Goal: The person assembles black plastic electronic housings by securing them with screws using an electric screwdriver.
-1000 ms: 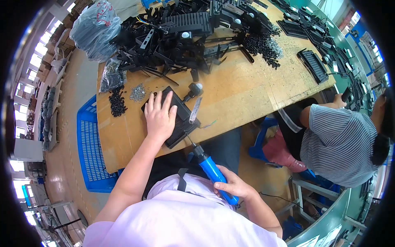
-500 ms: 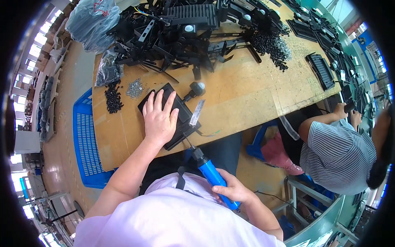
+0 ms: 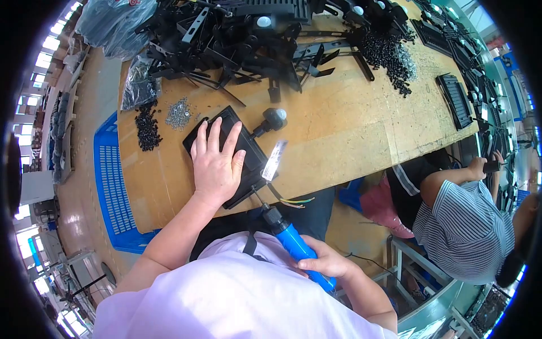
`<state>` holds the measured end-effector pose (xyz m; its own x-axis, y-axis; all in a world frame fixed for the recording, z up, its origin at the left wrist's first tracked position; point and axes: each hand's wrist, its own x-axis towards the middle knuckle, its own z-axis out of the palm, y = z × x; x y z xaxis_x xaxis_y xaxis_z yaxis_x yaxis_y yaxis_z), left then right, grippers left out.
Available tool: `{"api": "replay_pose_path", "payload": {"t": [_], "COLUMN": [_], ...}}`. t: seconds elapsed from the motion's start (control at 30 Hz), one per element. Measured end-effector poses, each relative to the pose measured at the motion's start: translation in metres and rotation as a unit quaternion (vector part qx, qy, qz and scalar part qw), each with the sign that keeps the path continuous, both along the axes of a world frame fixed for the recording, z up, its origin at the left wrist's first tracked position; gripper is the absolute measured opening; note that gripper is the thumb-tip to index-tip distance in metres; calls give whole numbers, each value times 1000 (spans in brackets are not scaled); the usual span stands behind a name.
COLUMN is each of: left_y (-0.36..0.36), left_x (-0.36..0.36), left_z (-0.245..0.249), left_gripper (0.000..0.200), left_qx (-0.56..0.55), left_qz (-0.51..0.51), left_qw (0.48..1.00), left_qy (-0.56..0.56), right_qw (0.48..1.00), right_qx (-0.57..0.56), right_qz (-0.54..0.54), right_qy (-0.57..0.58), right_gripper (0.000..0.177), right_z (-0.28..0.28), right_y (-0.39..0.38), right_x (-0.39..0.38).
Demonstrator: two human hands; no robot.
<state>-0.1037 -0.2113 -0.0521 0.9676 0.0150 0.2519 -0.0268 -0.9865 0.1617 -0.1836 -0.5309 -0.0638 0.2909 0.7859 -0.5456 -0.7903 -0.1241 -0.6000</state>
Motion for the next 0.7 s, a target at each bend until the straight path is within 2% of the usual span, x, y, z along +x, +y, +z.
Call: {"api": "replay_pose_path", "payload": {"t": [0.33, 0.57, 0.63, 0.67, 0.7], "left_y": [1, 0, 0, 1, 3], "left_x": [1, -2, -3, -3, -3], "left_z": [-1, -3, -3, -4, -6], "left_gripper": [54, 52, 52, 51, 54], "left_qx": [-8, 9, 7, 7, 18], "left_qz": [-3, -7, -8, -8, -14], "left_qw": [1000, 999, 999, 999, 998], "left_qy": [-12, -42, -48, -51, -59], "right_qw": [975, 955, 991, 999, 995], "right_qx": [89, 153, 70, 29, -59], "right_qz": [-23, -76, -47, -35, 24], "right_qy": [203, 243, 99, 26, -80], "right_gripper": [90, 85, 91, 94, 96], "right_z": [2, 5, 9, 12, 17], "right_y": [3, 6, 5, 5, 1], "right_x": [9, -3, -3, -3, 3]}}
